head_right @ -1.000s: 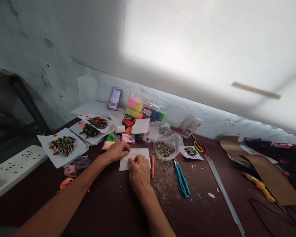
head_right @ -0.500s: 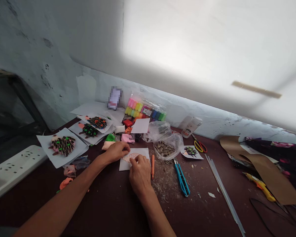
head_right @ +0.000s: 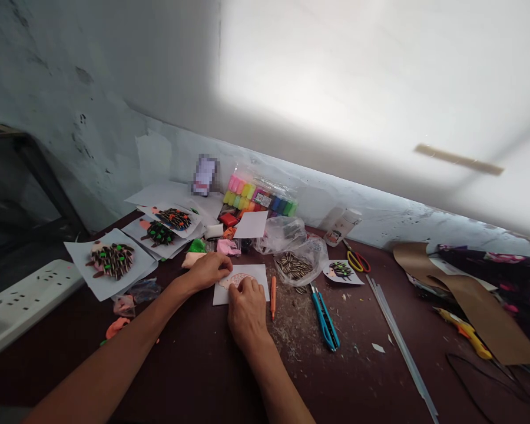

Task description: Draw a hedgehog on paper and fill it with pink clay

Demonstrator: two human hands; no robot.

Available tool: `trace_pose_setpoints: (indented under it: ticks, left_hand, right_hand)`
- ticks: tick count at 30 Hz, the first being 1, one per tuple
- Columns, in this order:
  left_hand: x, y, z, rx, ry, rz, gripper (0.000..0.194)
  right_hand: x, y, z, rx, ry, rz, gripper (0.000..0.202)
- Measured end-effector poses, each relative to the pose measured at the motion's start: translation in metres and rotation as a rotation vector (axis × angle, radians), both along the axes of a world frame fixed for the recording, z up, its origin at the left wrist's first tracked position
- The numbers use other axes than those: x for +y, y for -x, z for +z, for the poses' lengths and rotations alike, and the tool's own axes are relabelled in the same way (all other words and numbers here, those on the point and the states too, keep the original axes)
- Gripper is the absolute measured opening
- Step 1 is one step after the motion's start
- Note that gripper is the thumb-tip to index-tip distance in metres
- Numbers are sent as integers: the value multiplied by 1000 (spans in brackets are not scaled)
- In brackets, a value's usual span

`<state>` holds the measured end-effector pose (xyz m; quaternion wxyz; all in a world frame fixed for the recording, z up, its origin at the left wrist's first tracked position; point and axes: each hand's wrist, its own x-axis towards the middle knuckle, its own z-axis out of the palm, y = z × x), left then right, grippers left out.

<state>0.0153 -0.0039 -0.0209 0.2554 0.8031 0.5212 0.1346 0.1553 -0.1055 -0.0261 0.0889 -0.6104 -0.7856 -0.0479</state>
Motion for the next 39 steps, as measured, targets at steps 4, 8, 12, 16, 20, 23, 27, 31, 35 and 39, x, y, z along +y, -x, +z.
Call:
trace_pose_setpoints:
  ticks: [4, 8, 12, 16, 20, 23, 27, 31, 35, 39]
  left_hand:
    - [0, 0, 1, -7, 3, -2, 24]
    - [0, 0, 0, -1, 7, -10, 23]
    - [-1, 0, 1, -10, -4, 2, 22]
    - [-2, 0, 4, -18, 1, -6, 23]
    - [-2, 1, 5, -9, 15, -17, 24]
    - [-2, 1, 5, -7, 21, -17, 24]
    - [-1, 1, 4, -13, 19, -19, 24]
    - [-1, 1, 2, -25, 13, -12, 24]
    - [-1, 1, 1, -38, 5, -4, 23]
    - [-1, 1, 1, -33, 15, -14, 24]
  right_hand:
    - [0, 1, -4, -15, -28, 32, 17]
    - [1, 1, -9, -26, -69, 53, 15]
    - [1, 1, -10, 27, -107, 59, 14]
    - [1, -1, -8, 64, -143, 16, 16]
    - [1, -1, -9, 51, -115, 15, 15]
    - [1, -1, -9, 36, -115, 47, 15]
    - [0, 0, -7, 63, -129, 114, 16]
    - [0, -5, -4, 77, -141, 2, 19]
    - [2, -8, -3, 46, -92, -27, 24]
    - [4, -8, -4, 46, -44, -3, 28]
